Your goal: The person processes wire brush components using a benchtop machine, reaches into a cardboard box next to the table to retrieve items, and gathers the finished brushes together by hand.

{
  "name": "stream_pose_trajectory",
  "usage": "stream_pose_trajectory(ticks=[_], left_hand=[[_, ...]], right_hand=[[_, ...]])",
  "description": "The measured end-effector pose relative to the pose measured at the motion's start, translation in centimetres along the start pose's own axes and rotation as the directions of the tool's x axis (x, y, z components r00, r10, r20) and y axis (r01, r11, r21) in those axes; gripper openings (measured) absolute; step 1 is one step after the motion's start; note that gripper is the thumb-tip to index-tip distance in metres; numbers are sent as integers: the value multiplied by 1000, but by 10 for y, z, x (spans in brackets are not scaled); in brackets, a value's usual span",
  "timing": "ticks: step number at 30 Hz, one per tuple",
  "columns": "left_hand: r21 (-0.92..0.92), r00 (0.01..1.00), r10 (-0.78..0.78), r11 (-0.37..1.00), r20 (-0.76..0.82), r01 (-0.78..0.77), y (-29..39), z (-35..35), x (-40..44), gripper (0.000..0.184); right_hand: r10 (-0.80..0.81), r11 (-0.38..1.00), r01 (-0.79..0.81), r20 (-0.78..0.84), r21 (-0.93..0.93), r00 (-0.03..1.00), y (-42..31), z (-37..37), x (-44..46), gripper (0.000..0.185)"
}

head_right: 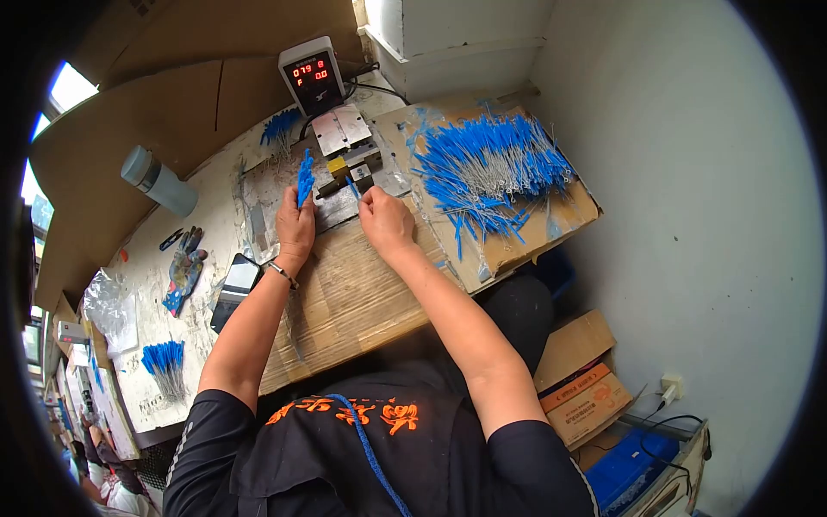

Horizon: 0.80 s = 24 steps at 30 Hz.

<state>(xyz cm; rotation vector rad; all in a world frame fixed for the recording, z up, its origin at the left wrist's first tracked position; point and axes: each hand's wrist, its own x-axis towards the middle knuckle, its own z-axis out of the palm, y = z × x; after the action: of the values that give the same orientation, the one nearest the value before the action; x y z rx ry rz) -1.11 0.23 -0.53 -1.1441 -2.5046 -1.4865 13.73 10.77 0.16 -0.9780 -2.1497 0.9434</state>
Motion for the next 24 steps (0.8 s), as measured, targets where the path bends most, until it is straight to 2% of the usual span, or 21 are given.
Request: stream_pose_trajectory(ticks=[9, 19, 24], left_hand=[[28, 1000, 5, 1000, -3, -5, -3, 0, 0, 16], [29, 1000, 6, 1000, 12, -7, -2, 1, -2, 19], [85, 1000, 25, 996, 2, -25, 0, 1, -2, 20]], right_hand=[[70, 998, -69, 60, -13, 996, -6, -4, 4, 10], [45, 998, -47, 43, 30, 998, -3, -2, 4, 11], [83, 997, -82, 54, -13, 995, -6, -2, 5, 14]])
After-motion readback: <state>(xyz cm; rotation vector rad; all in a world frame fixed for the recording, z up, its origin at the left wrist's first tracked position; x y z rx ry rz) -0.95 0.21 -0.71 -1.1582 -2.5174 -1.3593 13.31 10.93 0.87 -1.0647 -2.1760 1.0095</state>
